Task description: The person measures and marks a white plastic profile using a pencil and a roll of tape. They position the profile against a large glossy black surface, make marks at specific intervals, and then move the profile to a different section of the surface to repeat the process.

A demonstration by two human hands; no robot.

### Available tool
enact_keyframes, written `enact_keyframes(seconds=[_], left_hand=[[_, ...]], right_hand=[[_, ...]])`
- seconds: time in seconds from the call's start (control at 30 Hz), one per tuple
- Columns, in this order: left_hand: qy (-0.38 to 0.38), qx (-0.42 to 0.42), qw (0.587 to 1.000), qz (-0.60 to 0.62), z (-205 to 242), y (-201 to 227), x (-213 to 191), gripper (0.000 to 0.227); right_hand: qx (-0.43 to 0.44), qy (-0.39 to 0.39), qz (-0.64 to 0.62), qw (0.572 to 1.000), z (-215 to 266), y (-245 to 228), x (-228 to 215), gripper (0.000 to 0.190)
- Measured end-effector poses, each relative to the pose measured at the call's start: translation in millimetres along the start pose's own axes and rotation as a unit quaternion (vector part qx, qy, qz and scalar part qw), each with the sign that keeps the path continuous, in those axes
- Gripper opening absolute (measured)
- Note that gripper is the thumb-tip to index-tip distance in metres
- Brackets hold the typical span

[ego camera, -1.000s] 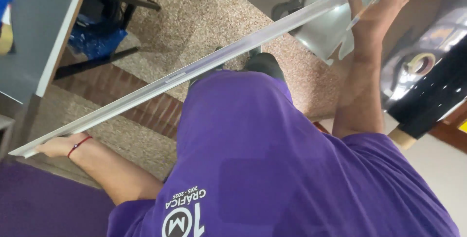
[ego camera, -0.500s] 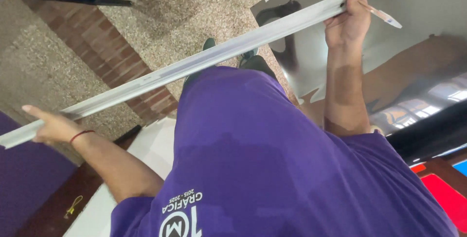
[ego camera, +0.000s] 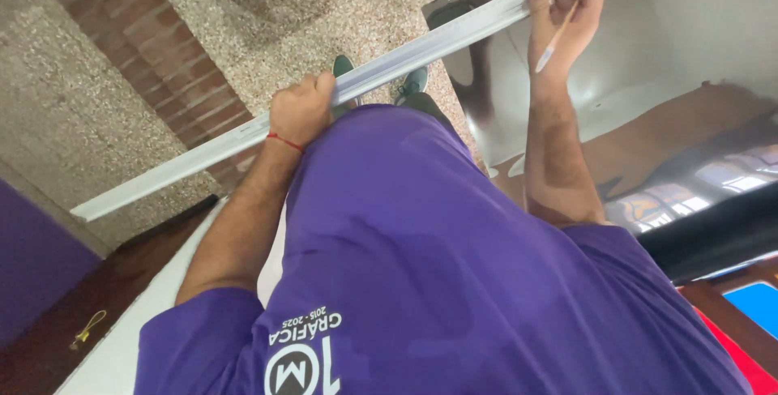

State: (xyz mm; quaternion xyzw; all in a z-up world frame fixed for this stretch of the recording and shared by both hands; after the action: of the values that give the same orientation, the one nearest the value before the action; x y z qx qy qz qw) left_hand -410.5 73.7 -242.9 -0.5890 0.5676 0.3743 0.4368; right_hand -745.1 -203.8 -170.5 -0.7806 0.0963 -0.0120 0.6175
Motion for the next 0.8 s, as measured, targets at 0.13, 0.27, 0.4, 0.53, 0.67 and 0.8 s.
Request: enact_keyframes(seconds=[0.13,0.27,0.4,0.53,0.67,0.8], left_hand=[[-0.077,-0.041,0.996,0.031,44.2,-20.3,54.8,0.026],[-0.149,-0.065,0.984,0.069,86.2,-40.7,97.6,0.037],[-0.137,-0.054,0.988,0.048,104.3,-44.2,112.5,0.03],[-0.177,-0.061,0.981,0.058,104.0,-44.7,126.2,0.041],[-0.19,-0.054,0.978,0.061,106.5,-45.9,139.9,0.042],[-0.198,-0.072,0.974,0.08,107.7,-48.3,135.6,0.042]], right_hand=[[-0.108,-0.079,0.066,0.989,23.9,26.5,12.8,0.027],[-0.062,-0.172,0.086,0.979,54.8,74.5,32.6,0.037],[-0.104,-0.195,0.156,0.963,64.6,85.2,47.0,0.033],[-0.089,-0.176,0.136,0.971,65.8,110.8,49.9,0.029],[-0.109,-0.169,0.128,0.971,66.4,118.2,49.5,0.026],[-0.12,-0.178,0.131,0.968,70.0,122.6,48.7,0.022]])
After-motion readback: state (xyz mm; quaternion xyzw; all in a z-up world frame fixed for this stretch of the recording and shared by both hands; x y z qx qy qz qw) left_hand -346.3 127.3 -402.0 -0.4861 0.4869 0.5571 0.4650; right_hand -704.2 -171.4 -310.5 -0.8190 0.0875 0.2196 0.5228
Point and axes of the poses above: each hand's wrist, its own z-axis away from the middle knuckle, its own x-axis out of the palm, y = z × x, the point moved 8 cm from there along -z, towards the middle knuckle, and after that the axes turned 13 degrees about y, right-handed, at the moved point
